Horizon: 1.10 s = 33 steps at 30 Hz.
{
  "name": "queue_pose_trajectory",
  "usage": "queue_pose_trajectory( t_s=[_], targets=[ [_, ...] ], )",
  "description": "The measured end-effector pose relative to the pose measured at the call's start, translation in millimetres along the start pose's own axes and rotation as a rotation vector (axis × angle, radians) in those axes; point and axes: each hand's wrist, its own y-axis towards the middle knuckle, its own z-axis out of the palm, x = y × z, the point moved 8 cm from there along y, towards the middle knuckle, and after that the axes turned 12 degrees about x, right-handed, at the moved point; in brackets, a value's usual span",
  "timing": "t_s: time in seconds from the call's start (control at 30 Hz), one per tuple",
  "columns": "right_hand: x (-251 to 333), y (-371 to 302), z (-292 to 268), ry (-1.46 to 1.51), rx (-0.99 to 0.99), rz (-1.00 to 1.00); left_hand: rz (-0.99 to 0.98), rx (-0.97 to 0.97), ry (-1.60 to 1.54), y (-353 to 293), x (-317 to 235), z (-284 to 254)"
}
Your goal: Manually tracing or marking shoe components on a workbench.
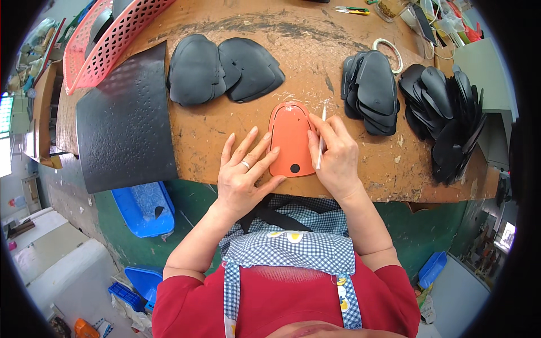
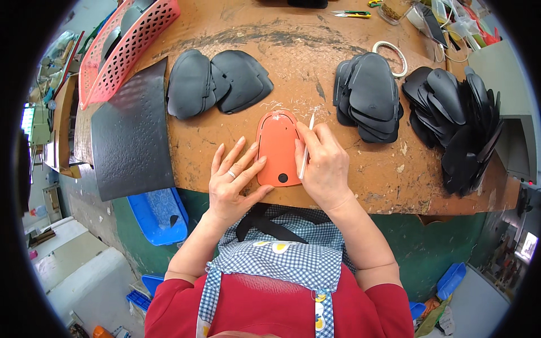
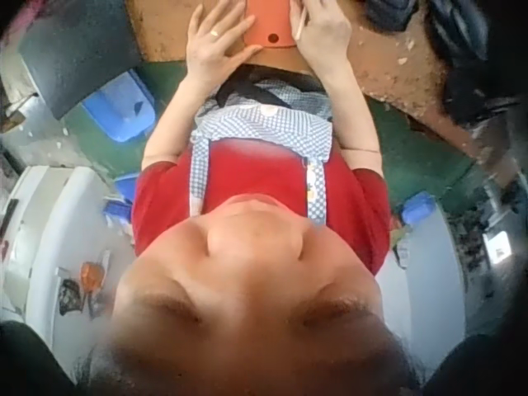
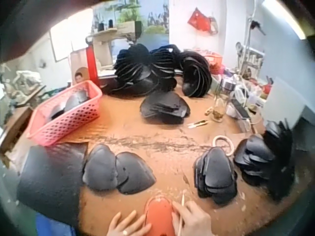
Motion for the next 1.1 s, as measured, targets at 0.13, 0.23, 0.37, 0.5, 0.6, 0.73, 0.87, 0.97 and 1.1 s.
queue_pose_trajectory(
  t_s=[0.13, 0.23, 0.37, 0.5, 0.6, 0.73, 0.87, 0.97, 1.1],
  targets=[
    [2, 17, -33, 0.250, -0.109, -0.092, 0.000, -0.002, 0.014, 1, 0, -2],
    [9, 37, -27, 0.404, 0.011, -0.128, 0.003, -0.006, 0.014, 3, 0, -4],
    [-5, 52, -3, 0.534, 0.111, -0.055, 0.009, -0.019, 0.015, 4, 1, -4],
    [-12, 57, 5, 0.542, 0.058, -0.046, 0.021, -0.020, 0.008, 4, 1, -4],
    [-7, 58, 5, 0.451, 0.060, -0.102, 0.015, -0.020, 0.016, 4, 1, -4],
    [0, 61, 7, 0.317, 0.119, -0.121, 0.013, -0.021, 0.023, 4, 2, -5],
    [5, 59, 8, 0.320, 0.054, -0.202, 0.024, -0.021, 0.017, 6, 2, -6],
    [-8, 68, 12, 0.419, 0.106, -0.097, 0.026, -0.022, 0.022, 6, 2, -7],
    [6, 62, 9, 0.480, 0.159, -0.104, 0.027, -0.025, 0.013, 8, 3, -6]
  ],
)
